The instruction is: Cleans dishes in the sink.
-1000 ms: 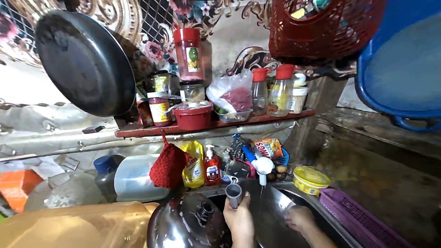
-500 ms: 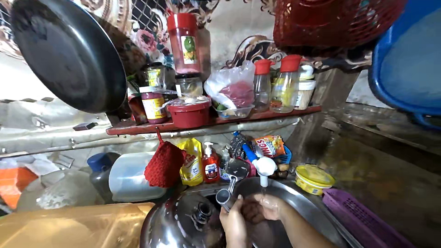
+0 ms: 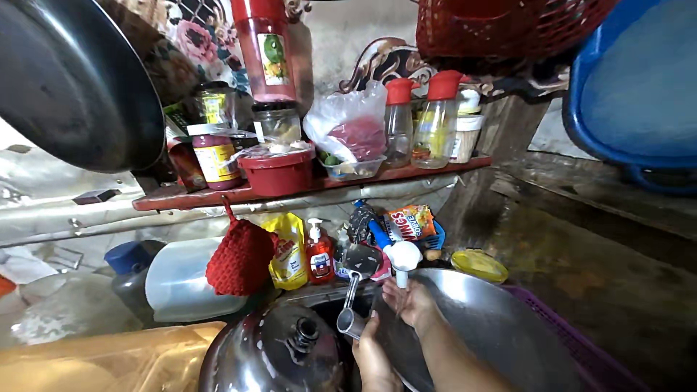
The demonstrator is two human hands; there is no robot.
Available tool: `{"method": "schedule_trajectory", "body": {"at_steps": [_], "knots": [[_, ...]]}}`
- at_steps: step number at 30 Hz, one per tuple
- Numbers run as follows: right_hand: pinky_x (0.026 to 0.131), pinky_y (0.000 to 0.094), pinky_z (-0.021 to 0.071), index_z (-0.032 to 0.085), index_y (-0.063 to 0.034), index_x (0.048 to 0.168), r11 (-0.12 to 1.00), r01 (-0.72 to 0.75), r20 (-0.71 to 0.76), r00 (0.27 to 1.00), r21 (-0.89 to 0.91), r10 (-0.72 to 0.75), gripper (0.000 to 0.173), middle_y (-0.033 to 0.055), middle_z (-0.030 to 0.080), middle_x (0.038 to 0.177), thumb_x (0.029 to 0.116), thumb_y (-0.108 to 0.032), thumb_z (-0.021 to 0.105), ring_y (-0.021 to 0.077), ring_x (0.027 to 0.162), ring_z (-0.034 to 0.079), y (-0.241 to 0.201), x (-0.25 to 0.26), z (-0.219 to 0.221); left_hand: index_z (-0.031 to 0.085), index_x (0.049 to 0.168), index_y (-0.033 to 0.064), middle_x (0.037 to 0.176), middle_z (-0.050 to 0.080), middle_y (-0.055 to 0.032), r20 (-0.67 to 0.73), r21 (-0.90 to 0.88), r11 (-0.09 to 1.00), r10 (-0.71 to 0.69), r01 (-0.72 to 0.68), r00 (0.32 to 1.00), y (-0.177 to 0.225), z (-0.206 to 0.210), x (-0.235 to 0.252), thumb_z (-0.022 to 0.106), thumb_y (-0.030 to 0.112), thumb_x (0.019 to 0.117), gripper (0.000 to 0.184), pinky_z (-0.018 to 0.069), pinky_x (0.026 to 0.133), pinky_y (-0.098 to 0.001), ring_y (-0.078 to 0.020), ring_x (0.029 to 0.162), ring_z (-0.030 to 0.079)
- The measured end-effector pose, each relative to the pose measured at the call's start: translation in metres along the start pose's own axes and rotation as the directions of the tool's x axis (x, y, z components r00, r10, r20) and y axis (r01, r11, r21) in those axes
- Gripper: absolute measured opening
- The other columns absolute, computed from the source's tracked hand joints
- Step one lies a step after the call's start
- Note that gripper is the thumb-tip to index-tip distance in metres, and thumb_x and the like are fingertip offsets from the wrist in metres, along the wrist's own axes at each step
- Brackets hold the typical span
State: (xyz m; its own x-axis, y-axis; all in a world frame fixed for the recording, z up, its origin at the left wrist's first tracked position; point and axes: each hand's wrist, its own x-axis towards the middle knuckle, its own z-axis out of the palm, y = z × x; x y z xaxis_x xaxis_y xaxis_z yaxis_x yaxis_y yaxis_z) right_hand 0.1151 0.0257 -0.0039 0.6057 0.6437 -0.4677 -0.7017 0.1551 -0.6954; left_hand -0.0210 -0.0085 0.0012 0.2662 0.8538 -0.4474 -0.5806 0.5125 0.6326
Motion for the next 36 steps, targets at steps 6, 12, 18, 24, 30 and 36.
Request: {"method": "schedule_trajectory", "body": {"at_steps": [6,12,18,24,30,36], "knots": [[0.078,0.0394,0.0579,0.061,-0.0043,0.114,0.871,-0.233,0.158,0.932,-0.433,0.327,0.043,0.0088,0.071,0.095,0.1118,-0.035,0.031,0.0213,0.085,0.070,-0.001,-0.029,-0.004,0.064,0.112,-0.0058,0.094,0.071,-0.0183,0.052,-0.022,0.989,0.144,-0.143,0.988,-0.007,0.007,0.015,0.059,0.015,0.1033,0.023,0.0595,0.080,-0.0392,-0.0238,0.085,0.070],[0.054,0.0303,0.0516,0.061,-0.0119,0.101,0.668,-0.205,0.229,0.834,-0.716,0.502,0.048,0.0010,0.063,0.070,0.1101,-0.036,0.021,0.0134,0.058,0.060,-0.001,-0.059,-0.026,0.062,0.110,-0.0045,0.089,0.069,-0.0152,0.086,0.016,0.963,0.265,-0.268,0.960,0.012,0.008,0.013,0.063,0.011,0.1003,0.018,0.0594,0.070,-0.0351,-0.0194,0.075,0.068],[0.065,0.0384,0.0571,0.065,-0.0050,0.103,0.342,-0.240,-0.046,0.871,-0.909,0.489,0.045,0.0073,0.070,0.079,0.1100,-0.040,0.038,0.0213,0.067,0.068,-0.022,-0.048,-0.080,0.063,0.120,-0.0110,0.115,0.071,-0.0194,0.186,0.080,0.863,0.479,-0.499,0.858,0.030,0.005,0.010,0.072,-0.005,0.0877,0.034,0.0569,0.095,-0.0305,-0.0189,0.107,0.069],[0.071,0.0422,0.0573,0.065,0.0001,0.116,0.628,-0.219,-0.316,0.948,-0.746,-0.045,0.040,0.0152,0.073,0.098,0.1104,-0.031,0.041,0.0251,0.080,0.070,-0.029,-0.001,-0.096,0.070,0.103,0.0011,0.089,0.072,-0.0087,0.123,0.422,0.818,0.377,-0.392,0.918,0.050,0.008,-0.016,0.083,0.011,0.0849,0.024,0.0576,0.077,-0.0335,-0.0147,0.083,0.069],[0.076,0.0388,0.0558,0.058,0.0016,0.124,0.959,0.123,-0.098,0.983,-0.255,-0.152,0.039,0.0151,0.070,0.103,0.1115,-0.027,0.035,0.0227,0.086,0.068,-0.021,0.004,-0.034,0.067,0.112,-0.0038,0.096,0.073,-0.0179,0.010,0.283,0.950,0.136,-0.134,0.991,0.042,-0.001,-0.018,0.072,0.015,0.0953,0.026,0.0610,0.078,-0.0430,-0.0256,0.086,0.072],[0.071,0.0404,0.0589,0.062,-0.0031,0.106,0.823,-0.064,0.245,0.939,-0.564,0.241,0.034,0.0090,0.069,0.083,0.1101,-0.027,0.038,0.0220,0.074,0.069,-0.002,-0.026,0.008,0.064,0.116,-0.0058,0.102,0.072,-0.0187,0.065,0.160,0.980,0.110,-0.119,0.992,0.027,-0.007,-0.010,0.065,0.012,0.0993,0.024,0.0593,0.084,-0.0417,-0.0254,0.092,0.071]]}}
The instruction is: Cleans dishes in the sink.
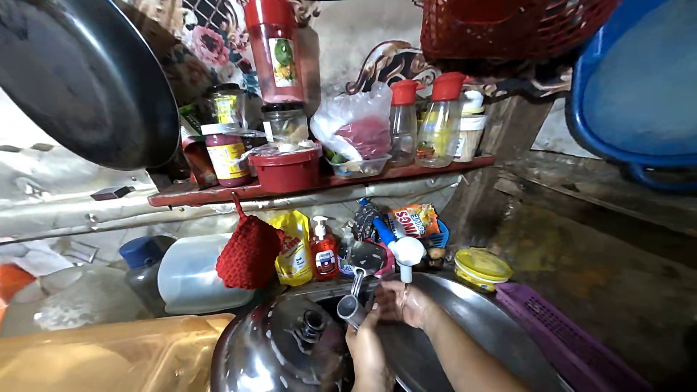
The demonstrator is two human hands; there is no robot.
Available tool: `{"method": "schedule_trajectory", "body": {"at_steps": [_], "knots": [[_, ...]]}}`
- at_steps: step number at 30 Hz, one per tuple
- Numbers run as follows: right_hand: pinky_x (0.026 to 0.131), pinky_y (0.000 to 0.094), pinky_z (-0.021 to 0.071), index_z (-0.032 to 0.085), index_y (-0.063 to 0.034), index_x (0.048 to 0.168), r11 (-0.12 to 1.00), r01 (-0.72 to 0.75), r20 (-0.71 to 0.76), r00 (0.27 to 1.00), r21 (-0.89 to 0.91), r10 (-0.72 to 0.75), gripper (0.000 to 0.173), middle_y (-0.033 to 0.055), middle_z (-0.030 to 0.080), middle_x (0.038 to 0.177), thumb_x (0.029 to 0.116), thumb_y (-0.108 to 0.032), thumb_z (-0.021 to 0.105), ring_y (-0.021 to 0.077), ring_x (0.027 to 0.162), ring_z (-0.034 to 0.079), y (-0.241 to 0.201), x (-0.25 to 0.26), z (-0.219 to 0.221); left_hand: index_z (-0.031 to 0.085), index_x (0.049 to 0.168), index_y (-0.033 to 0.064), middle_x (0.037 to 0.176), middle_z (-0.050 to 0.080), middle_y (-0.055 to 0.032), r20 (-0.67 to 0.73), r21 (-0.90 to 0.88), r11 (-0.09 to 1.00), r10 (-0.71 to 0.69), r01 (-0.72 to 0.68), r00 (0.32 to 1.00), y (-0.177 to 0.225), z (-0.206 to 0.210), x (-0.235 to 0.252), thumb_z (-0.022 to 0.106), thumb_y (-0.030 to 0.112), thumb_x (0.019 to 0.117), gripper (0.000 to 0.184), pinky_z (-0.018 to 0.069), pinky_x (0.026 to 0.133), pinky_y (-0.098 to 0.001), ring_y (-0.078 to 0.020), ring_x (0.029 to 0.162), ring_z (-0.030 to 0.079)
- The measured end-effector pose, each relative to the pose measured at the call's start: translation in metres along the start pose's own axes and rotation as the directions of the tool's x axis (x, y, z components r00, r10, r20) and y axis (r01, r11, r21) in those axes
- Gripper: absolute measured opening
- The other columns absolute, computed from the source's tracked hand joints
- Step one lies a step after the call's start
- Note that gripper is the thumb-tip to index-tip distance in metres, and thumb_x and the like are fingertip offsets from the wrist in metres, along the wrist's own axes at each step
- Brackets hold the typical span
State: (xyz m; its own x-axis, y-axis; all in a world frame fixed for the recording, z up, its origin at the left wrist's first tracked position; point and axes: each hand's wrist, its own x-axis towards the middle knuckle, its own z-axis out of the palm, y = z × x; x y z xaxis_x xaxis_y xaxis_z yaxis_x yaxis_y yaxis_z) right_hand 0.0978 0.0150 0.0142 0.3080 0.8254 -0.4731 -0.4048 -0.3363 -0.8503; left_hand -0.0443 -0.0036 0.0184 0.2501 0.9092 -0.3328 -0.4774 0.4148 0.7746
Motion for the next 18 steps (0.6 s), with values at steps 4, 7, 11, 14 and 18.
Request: {"method": "schedule_trajectory", "body": {"at_steps": [4,7,11,14,18], "knots": [[0.070,0.0415,0.0584,0.062,-0.0061,0.101,0.960,-0.147,0.092,0.981,-0.237,0.173,0.040,0.0076,0.070,0.081,0.1107,-0.033,0.034,0.0220,0.073,0.070,0.001,-0.003,-0.014,0.062,0.114,-0.0083,0.090,0.071,-0.0205,0.066,-0.123,0.988,-0.083,0.091,0.994,-0.013,0.000,0.004,0.056,0.014,0.1043,0.025,0.0614,0.075,-0.0412,-0.0269,0.080,0.072],[0.079,0.0416,0.0556,0.061,-0.0013,0.119,0.989,0.025,-0.184,0.982,-0.143,-0.052,0.035,0.0114,0.069,0.098,0.1112,-0.027,0.038,0.0229,0.086,0.067,-0.008,-0.001,-0.048,0.062,0.118,-0.0070,0.098,0.072,-0.0222,0.032,-0.082,0.992,-0.095,0.098,0.995,-0.006,0.004,-0.003,0.060,0.016,0.1027,0.028,0.0620,0.078,-0.0460,-0.0300,0.087,0.073],[0.068,0.0387,0.0598,0.063,0.0025,0.119,0.949,0.157,-0.430,0.863,-0.274,-0.267,0.033,0.0150,0.074,0.093,0.1111,-0.024,0.045,0.0236,0.076,0.073,-0.011,-0.008,-0.097,0.064,0.114,-0.0060,0.099,0.072,-0.0184,0.018,0.010,0.997,0.072,-0.072,0.997,0.010,0.006,-0.007,0.069,0.009,0.0968,0.024,0.0614,0.079,-0.0395,-0.0238,0.088,0.072],[0.061,0.0377,0.0589,0.063,0.0036,0.120,0.913,0.115,-0.494,0.811,-0.391,-0.314,0.031,0.0148,0.071,0.086,0.1091,-0.021,0.048,0.0213,0.067,0.069,0.015,-0.019,-0.115,0.065,0.114,-0.0068,0.109,0.072,-0.0158,0.078,0.058,0.955,0.287,-0.292,0.955,0.009,0.009,-0.002,0.075,0.001,0.0888,0.028,0.0577,0.091,-0.0315,-0.0172,0.102,0.070],[0.062,0.0369,0.0575,0.065,0.0044,0.111,0.912,0.033,-0.573,0.768,-0.410,-0.286,0.029,0.0133,0.069,0.083,0.1077,-0.020,0.051,0.0189,0.064,0.066,0.065,-0.025,-0.095,0.064,0.119,-0.0095,0.111,0.073,-0.0166,0.164,0.127,0.861,0.472,-0.493,0.866,0.006,0.017,0.003,0.079,-0.003,0.0786,0.044,0.0577,0.094,-0.0275,-0.0150,0.103,0.071]]}}
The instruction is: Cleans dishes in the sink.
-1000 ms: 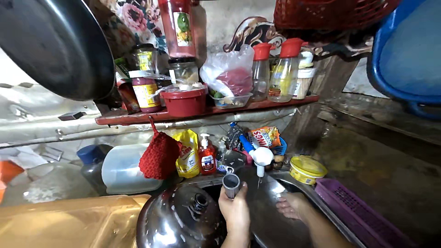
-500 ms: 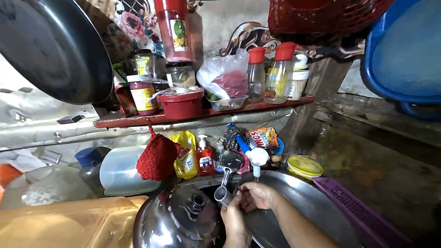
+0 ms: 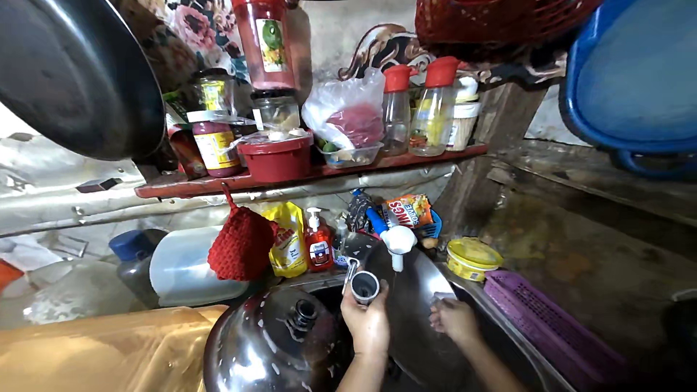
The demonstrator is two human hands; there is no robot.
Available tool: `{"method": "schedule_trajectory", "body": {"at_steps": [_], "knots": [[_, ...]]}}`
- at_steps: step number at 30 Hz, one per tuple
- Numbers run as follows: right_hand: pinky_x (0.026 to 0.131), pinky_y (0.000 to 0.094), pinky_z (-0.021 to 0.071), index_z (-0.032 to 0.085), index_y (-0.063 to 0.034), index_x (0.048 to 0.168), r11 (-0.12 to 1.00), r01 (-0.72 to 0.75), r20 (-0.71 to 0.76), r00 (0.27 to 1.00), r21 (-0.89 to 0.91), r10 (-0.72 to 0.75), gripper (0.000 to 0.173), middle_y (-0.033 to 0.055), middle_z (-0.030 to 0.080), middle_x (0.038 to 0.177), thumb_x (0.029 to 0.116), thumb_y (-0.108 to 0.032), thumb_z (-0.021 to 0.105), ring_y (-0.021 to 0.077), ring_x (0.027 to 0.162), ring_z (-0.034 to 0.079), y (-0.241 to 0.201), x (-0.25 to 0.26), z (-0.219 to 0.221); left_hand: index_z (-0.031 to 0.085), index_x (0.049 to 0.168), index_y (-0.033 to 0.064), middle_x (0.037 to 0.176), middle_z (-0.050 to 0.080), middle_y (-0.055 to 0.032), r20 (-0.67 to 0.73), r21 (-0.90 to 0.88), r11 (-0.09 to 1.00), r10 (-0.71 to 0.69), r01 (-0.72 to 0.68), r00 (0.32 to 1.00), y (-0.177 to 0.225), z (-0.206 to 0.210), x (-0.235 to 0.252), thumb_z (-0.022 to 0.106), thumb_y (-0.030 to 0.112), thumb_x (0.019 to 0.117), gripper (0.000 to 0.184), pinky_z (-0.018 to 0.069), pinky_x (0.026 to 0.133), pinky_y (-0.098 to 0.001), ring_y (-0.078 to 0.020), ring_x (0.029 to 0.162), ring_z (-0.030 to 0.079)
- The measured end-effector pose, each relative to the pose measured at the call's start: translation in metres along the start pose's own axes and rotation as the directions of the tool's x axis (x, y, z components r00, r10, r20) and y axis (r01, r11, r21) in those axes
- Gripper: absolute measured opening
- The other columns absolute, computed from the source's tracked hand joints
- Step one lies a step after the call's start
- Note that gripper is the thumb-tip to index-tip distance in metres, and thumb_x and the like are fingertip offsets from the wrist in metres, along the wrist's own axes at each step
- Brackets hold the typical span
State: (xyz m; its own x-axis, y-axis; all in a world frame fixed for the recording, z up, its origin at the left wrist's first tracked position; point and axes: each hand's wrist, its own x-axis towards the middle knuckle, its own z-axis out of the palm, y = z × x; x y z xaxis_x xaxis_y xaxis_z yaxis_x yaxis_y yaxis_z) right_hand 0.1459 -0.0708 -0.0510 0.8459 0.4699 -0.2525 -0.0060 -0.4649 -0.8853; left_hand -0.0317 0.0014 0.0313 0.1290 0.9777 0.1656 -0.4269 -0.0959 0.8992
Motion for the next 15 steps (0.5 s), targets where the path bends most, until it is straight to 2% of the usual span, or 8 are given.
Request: {"method": "schedule_trajectory", "body": {"at_steps": [2,4,5,7,9,10,12,15], "knots": [[0.065,0.0380,0.0549,0.067,0.0036,0.108,0.999,-0.027,-0.025,0.999,0.029,0.028,0.025,0.0133,0.068,0.086,0.1062,-0.018,0.053,0.0195,0.070,0.065,0.008,-0.027,0.021,0.065,0.117,-0.0083,0.105,0.073,-0.0146,0.002,0.053,0.998,0.019,-0.019,1.000,0.000,0.005,-0.001,0.080,-0.004,0.0768,0.043,0.0587,0.091,-0.0269,-0.0134,0.097,0.072],[0.086,0.0504,0.0520,0.069,0.0058,0.113,1.000,0.000,0.036,0.999,-0.005,0.000,0.024,0.0221,0.069,0.103,0.1040,-0.013,0.057,0.0305,0.094,0.065,-0.003,-0.066,0.033,0.067,0.114,-0.0072,0.107,0.073,-0.0143,0.004,0.095,0.995,0.035,-0.035,0.999,-0.002,0.007,-0.001,0.080,-0.004,0.0759,0.041,0.0582,0.092,-0.0280,-0.0137,0.099,0.071],[0.089,0.0514,0.0503,0.069,0.0053,0.113,1.000,0.012,0.080,0.997,-0.010,-0.012,0.024,0.0225,0.068,0.106,0.1046,-0.013,0.056,0.0313,0.098,0.064,-0.011,-0.085,0.037,0.068,0.110,-0.0058,0.107,0.074,-0.0136,0.002,0.124,0.991,0.044,-0.043,0.999,-0.004,0.008,-0.001,0.080,-0.003,0.0753,0.037,0.0584,0.091,-0.0286,-0.0138,0.099,0.071],[0.090,0.0497,0.0517,0.071,0.0013,0.111,0.999,0.004,0.151,0.989,0.045,-0.011,0.027,0.0184,0.070,0.106,0.1068,-0.018,0.053,0.0283,0.100,0.065,-0.026,-0.112,0.043,0.069,0.106,-0.0033,0.105,0.074,-0.0116,0.003,0.191,0.980,0.053,-0.053,0.999,-0.008,0.008,-0.004,0.080,0.000,0.0756,0.032,0.0585,0.090,-0.0292,-0.0127,0.097,0.071],[0.076,0.0397,0.0536,0.073,-0.0034,0.100,0.978,0.021,0.130,0.990,0.209,-0.049,0.026,0.0091,0.069,0.090,0.1068,-0.018,0.052,0.0182,0.084,0.064,-0.047,-0.133,0.047,0.069,0.105,-0.0025,0.105,0.074,-0.0115,0.012,0.220,0.974,0.048,-0.049,0.999,-0.011,0.010,-0.005,0.080,0.002,0.0774,0.030,0.0581,0.091,-0.0300,-0.0131,0.098,0.071],[0.073,0.0332,0.0526,0.073,-0.0040,0.096,0.952,0.081,0.085,0.990,0.294,-0.110,0.027,0.0050,0.068,0.085,0.1069,-0.016,0.052,0.0124,0.079,0.063,-0.057,-0.144,0.048,0.069,0.105,-0.0020,0.105,0.074,-0.0114,0.012,0.220,0.975,0.037,-0.039,0.999,-0.011,0.011,-0.006,0.080,0.002,0.0779,0.030,0.0582,0.091,-0.0307,-0.0132,0.098,0.071],[0.079,0.0220,0.0533,0.074,-0.0003,0.096,0.856,0.332,-0.087,0.942,0.397,-0.325,0.027,0.0018,0.071,0.085,0.1045,-0.007,0.049,0.0026,0.082,0.065,-0.060,-0.165,0.052,0.069,0.108,-0.0002,0.097,0.074,-0.0091,-0.008,0.226,0.974,0.011,-0.009,1.000,-0.007,0.015,-0.005,0.080,0.002,0.0768,0.033,0.0589,0.085,-0.0310,-0.0121,0.090,0.071],[0.085,0.0163,0.0551,0.071,0.0062,0.101,0.722,0.629,-0.250,0.778,0.289,-0.577,0.027,0.0044,0.072,0.089,0.1027,-0.004,0.047,-0.0020,0.088,0.067,-0.025,-0.183,0.057,0.069,0.110,0.0006,0.091,0.073,-0.0076,-0.010,0.224,0.975,0.007,-0.005,1.000,-0.002,0.017,-0.003,0.082,0.001,0.0752,0.037,0.0592,0.081,-0.0307,-0.0115,0.084,0.070]]}}
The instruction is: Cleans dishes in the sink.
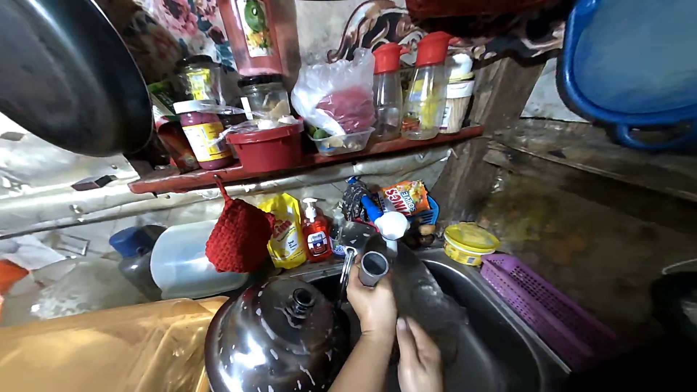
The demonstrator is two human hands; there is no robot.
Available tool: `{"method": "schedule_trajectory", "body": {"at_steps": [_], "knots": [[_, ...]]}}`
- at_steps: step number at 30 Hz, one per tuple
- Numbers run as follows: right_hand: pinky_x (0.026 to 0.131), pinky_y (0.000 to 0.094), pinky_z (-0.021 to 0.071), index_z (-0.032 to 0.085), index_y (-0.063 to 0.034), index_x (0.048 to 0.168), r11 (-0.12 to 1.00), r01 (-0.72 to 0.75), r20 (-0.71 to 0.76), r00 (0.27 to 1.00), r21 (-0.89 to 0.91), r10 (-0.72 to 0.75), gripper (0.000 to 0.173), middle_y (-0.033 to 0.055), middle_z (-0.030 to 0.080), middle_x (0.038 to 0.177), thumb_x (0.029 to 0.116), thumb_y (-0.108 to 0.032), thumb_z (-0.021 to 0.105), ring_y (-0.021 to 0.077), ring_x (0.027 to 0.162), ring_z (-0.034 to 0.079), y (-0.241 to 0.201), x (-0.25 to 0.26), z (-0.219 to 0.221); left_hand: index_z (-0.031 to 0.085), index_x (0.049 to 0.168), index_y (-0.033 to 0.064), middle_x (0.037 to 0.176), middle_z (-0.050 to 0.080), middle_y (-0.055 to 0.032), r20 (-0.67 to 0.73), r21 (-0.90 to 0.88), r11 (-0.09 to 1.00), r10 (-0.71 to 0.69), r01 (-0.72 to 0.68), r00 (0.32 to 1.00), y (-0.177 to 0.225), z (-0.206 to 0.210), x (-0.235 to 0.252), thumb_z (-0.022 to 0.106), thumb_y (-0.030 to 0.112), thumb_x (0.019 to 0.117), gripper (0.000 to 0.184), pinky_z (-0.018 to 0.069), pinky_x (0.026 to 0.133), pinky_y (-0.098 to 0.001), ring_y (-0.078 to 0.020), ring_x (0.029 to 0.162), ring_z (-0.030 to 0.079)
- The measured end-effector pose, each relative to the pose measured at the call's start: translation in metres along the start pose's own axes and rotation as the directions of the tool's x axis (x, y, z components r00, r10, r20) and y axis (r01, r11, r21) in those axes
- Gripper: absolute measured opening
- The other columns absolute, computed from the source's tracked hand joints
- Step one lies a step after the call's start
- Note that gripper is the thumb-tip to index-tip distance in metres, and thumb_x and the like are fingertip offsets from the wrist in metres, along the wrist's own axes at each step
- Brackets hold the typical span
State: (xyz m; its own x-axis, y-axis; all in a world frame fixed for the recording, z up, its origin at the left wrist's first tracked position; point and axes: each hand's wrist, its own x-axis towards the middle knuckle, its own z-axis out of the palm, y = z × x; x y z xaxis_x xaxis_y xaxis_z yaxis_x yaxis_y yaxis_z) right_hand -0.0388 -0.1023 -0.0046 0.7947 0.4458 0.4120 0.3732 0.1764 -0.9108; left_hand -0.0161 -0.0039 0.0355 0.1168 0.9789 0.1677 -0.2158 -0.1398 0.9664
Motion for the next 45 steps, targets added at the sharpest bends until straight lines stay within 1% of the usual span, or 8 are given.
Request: {"method": "schedule_trajectory", "body": {"at_steps": [6,8,10,13,27,32,37,45], "knots": [[0.112,0.0577,0.0417,0.057,0.0149,0.132,0.916,-0.254,-0.154,0.964,-0.311,0.215,0.040,0.0358,0.056,0.136,0.1014,-0.011,0.055,0.0469,0.130,0.054,0.070,0.013,-0.056,0.068,0.113,-0.0011,0.102,0.074,-0.0079,0.005,-0.076,0.990,0.116,-0.116,0.993,0.007,-0.015,0.013,0.079,-0.001,0.0783,0.036,0.0593,0.084,-0.0271,-0.0103,0.093,0.071],[0.112,0.0493,0.0418,0.046,0.0072,0.147,0.841,-0.541,-0.242,0.820,-0.030,0.519,0.049,0.0268,0.050,0.148,0.1035,-0.014,0.058,0.0348,0.137,0.050,0.073,0.040,-0.065,0.067,0.117,-0.0014,0.102,0.074,-0.0088,-0.025,-0.147,0.986,0.076,-0.079,0.997,0.008,-0.018,0.016,0.079,0.000,0.0805,0.038,0.0597,0.084,-0.0281,-0.0119,0.093,0.071],[0.089,0.0454,0.0560,0.053,-0.0041,0.139,0.637,-0.691,-0.159,0.626,0.341,0.764,0.038,0.0156,0.063,0.127,0.1065,-0.023,0.052,0.0240,0.111,0.064,0.074,0.060,-0.068,0.068,0.116,-0.0019,0.107,0.074,-0.0107,-0.037,-0.214,0.976,0.024,-0.032,0.999,0.004,-0.019,0.018,0.078,-0.001,0.0825,0.035,0.0593,0.088,-0.0299,-0.0144,0.098,0.071],[0.074,0.0464,0.0580,0.055,-0.0050,0.128,0.517,-0.686,-0.108,0.546,0.512,0.831,0.027,0.0147,0.065,0.108,0.1055,-0.019,0.051,0.0248,0.092,0.067,0.067,0.067,-0.074,0.066,0.115,-0.0065,0.110,0.073,-0.0160,-0.067,-0.301,0.952,-0.069,0.046,0.995,-0.005,-0.020,0.015,0.073,-0.004,0.0866,0.029,0.0582,0.091,-0.0325,-0.0188,0.103,0.070],[0.089,0.0322,0.0585,0.059,0.0007,0.130,0.859,-0.396,-0.538,0.670,0.325,0.513,0.035,0.0091,0.069,0.115,0.1071,-0.025,0.054,0.0111,0.101,0.068,0.068,0.065,-0.100,0.062,0.125,-0.0021,0.112,0.070,-0.0205,0.015,-0.263,0.716,-0.667,0.647,0.745,-0.044,0.010,0.006,0.065,0.045,0.0998,0.053,0.0591,0.087,-0.0520,-0.0312,0.101,0.070],[0.092,0.0339,0.0587,0.052,-0.0005,0.136,0.834,-0.228,-0.484,0.726,0.502,0.489,0.035,0.0086,0.067,0.120,0.1090,-0.022,0.048,0.0127,0.106,0.068,0.065,0.073,-0.096,0.065,0.119,-0.0010,0.100,0.071,-0.0193,-0.023,-0.343,0.737,-0.626,0.582,0.779,-0.045,0.018,0.008,0.065,0.044,0.0995,0.049,0.0604,0.078,-0.0503,-0.0302,0.089,0.071],[0.087,0.0413,0.0608,0.047,-0.0049,0.145,0.679,-0.447,-0.245,0.700,0.583,0.671,0.045,0.0146,0.064,0.129,0.1101,-0.033,0.046,0.0217,0.108,0.068,0.070,0.053,-0.068,0.064,0.122,0.0000,0.103,0.071,-0.0199,-0.052,-0.373,0.744,-0.613,0.554,0.788,-0.040,0.020,0.017,0.064,0.042,0.0993,0.047,0.0599,0.080,-0.0521,-0.0316,0.092,0.071],[0.072,0.0354,0.0648,0.054,0.0049,0.124,0.604,-0.626,-0.015,0.688,0.492,0.725,0.033,0.0143,0.071,0.095,0.1109,-0.024,0.046,0.0222,0.080,0.074,0.066,0.032,-0.071,0.069,0.112,0.0015,0.097,0.071,-0.0178,-0.097,-0.333,0.804,-0.550,0.493,0.830,-0.017,0.008,0.030,0.069,0.043,0.0971,0.044,0.0595,0.077,-0.0501,-0.0296,0.088,0.071]]}}
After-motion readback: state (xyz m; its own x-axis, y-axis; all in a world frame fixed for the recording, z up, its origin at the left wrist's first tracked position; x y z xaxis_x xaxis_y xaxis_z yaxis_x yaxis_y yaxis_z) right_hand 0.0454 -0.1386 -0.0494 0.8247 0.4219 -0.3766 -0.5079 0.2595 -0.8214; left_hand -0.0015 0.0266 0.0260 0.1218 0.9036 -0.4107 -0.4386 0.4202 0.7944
